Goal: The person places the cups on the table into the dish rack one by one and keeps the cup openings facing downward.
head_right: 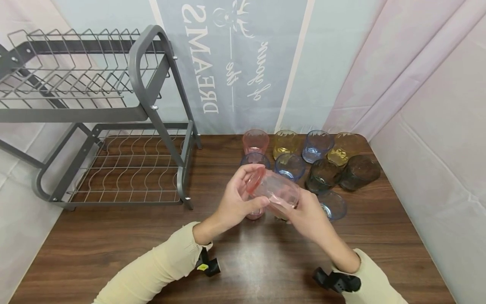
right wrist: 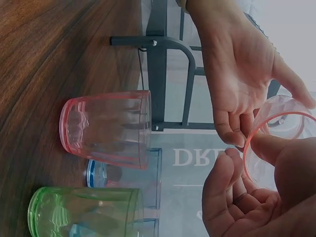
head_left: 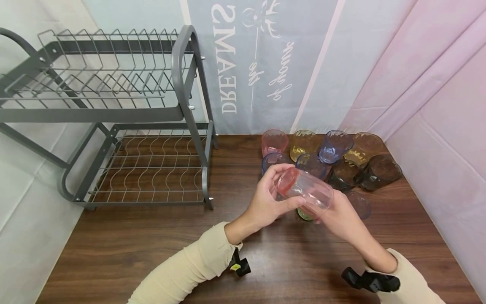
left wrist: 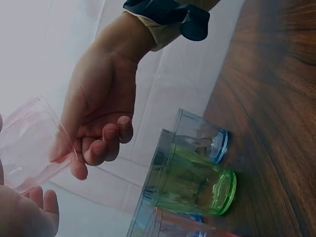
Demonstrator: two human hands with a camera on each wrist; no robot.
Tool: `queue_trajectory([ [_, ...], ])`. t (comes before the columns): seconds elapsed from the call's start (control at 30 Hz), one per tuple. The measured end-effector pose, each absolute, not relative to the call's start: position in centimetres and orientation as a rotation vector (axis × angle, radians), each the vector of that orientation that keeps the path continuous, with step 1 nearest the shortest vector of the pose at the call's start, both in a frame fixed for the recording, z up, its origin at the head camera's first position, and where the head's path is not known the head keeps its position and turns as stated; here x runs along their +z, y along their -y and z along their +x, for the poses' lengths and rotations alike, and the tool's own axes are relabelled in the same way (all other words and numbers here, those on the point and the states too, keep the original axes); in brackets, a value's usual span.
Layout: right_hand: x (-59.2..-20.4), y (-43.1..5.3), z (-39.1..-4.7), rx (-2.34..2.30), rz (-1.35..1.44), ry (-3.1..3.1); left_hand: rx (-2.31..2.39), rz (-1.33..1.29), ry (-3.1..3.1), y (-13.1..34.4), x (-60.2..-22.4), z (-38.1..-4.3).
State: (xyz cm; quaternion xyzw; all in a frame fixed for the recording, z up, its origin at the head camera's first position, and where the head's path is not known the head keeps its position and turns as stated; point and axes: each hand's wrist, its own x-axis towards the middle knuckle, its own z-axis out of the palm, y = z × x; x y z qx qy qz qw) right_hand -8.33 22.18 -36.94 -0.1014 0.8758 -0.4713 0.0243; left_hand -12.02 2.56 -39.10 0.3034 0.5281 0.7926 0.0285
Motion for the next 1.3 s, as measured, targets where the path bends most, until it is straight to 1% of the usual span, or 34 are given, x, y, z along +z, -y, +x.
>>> queue_trajectory([
  [0.33, -37.0, -22.6, -8.0, -1.367, -0.479, -2.727, 2.471, 0.997, -1.643, -2.3, -38.9, -12.6],
  [0.6, -36.8, -23.9, -7.9, -1.398, -0.516, -2.737, 2.397, 0.992, -1.685, -1.4, -38.5, -12.5],
  [0.87, -36.1, -25.8, -7.8, -1.341, -0.439, -2.857, 2.368, 0.874, -1.754, 0.1, -38.5, -11.9],
  [1.03, -35.8, -27.3, -7.8, -1.317, -0.386, -2.96, 2.345, 0.906, -1.866, 1.6, -38.1, -11.7],
  [1.3, -35.2, -30.3, -7.7, -1.359, -0.275, -3.059, 2.316, 0.966, -1.861, 4.6, -37.5, -11.4],
])
